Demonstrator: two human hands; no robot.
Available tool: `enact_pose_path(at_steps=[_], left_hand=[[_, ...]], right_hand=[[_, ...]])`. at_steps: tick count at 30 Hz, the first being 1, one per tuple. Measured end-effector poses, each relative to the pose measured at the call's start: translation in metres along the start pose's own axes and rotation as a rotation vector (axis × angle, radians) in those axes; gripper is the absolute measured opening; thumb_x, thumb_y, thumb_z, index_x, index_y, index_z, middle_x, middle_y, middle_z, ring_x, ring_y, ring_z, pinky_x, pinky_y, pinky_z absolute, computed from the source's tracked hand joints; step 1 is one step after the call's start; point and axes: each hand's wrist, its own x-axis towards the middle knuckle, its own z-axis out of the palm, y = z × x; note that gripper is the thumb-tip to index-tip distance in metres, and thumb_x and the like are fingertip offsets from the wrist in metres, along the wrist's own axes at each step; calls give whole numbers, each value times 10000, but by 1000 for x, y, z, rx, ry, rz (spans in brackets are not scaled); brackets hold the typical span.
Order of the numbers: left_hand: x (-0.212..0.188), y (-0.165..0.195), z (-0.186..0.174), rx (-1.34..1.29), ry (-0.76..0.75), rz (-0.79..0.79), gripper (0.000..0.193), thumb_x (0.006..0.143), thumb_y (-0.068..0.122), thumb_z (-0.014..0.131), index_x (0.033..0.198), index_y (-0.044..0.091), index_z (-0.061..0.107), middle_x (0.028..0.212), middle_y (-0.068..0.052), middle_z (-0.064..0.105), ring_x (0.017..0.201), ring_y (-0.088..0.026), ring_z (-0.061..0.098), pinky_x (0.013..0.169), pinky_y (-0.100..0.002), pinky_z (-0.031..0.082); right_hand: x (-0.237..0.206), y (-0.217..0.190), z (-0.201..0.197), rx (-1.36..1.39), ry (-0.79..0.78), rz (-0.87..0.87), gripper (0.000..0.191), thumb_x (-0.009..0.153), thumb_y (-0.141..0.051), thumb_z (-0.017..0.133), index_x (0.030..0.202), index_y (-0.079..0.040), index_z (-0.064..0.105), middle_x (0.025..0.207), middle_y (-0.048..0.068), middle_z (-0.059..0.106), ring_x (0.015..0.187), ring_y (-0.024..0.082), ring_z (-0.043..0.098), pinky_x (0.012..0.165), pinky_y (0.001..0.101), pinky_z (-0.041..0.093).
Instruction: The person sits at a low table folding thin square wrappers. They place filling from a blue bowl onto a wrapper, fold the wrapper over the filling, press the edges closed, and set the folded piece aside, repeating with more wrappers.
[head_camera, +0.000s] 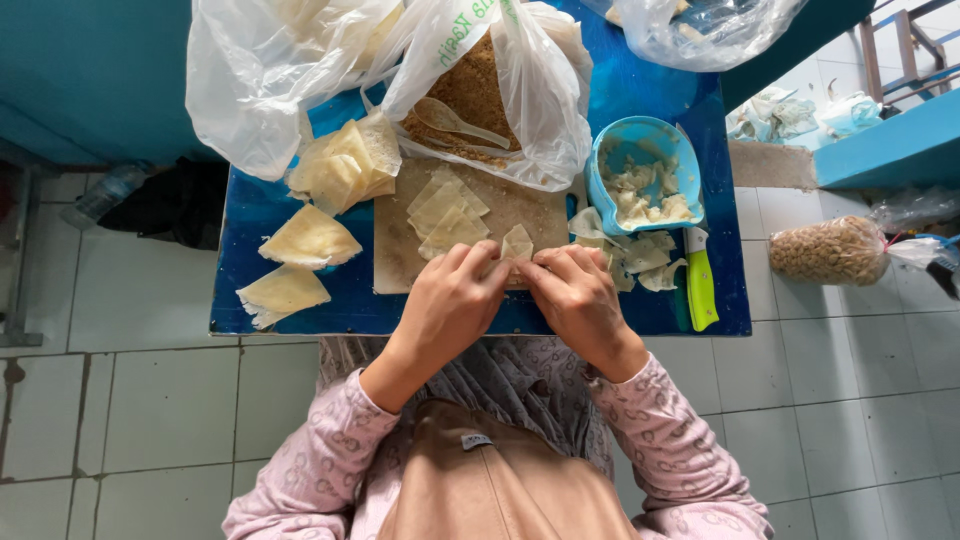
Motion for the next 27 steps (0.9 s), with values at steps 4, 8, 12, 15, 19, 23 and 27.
enact_pose_path(at_steps=[4,8,12,15,19,23,27], left_hand=[[2,-3,-4,90,-34,108,213,911,208,678,1066,62,672,1083,-56,616,996,-217,610,819,-359,500],[7,-8,-1,156,-47,156,237,860,188,673,1068,74,672,1095,-39,617,1029,-199,620,852,-336,512],[17,-14,11,1,-69,42,162,901,208,708,935,70,631,978,-71,597,956,-251,620,813,-384,517],[24,-16,18,-102,-78,-55,152,886,184,723,880,76,615,932,-100,602,922,-297,626,780,-411,524],[30,-19,21,-293,-86,-137,139,889,137,713,951,61,615,927,-129,619,902,-336,637,773,-441,530],[23,-19,14,-351,-135,-116,84,946,75,669,1015,69,620,932,-114,636,914,-329,654,760,-440,530],[15,-17,7,-215,-54,56,191,873,75,657,1061,54,631,986,-102,653,926,-317,649,794,-431,531]], right_hand=[[-3,2,14,247,86,223,146,862,-48,772,1001,-56,730,996,71,666,957,276,637,843,378,497],[-2,2,14,287,104,253,111,863,-53,757,965,-43,711,999,100,655,962,295,623,840,371,489],[-3,1,8,169,63,181,114,849,-78,773,949,-45,728,963,91,668,921,293,613,820,400,446],[0,2,11,159,48,264,76,866,-82,772,911,-59,715,934,76,659,911,288,609,830,400,447],[6,5,16,241,31,405,97,871,-86,753,911,-49,673,932,81,630,920,285,611,828,389,455],[7,7,12,192,-28,236,93,899,-48,698,990,-68,694,993,76,649,1001,297,611,884,398,438],[4,8,7,170,-52,187,108,900,-69,708,1007,-62,705,1018,79,651,1013,292,604,879,404,423]])
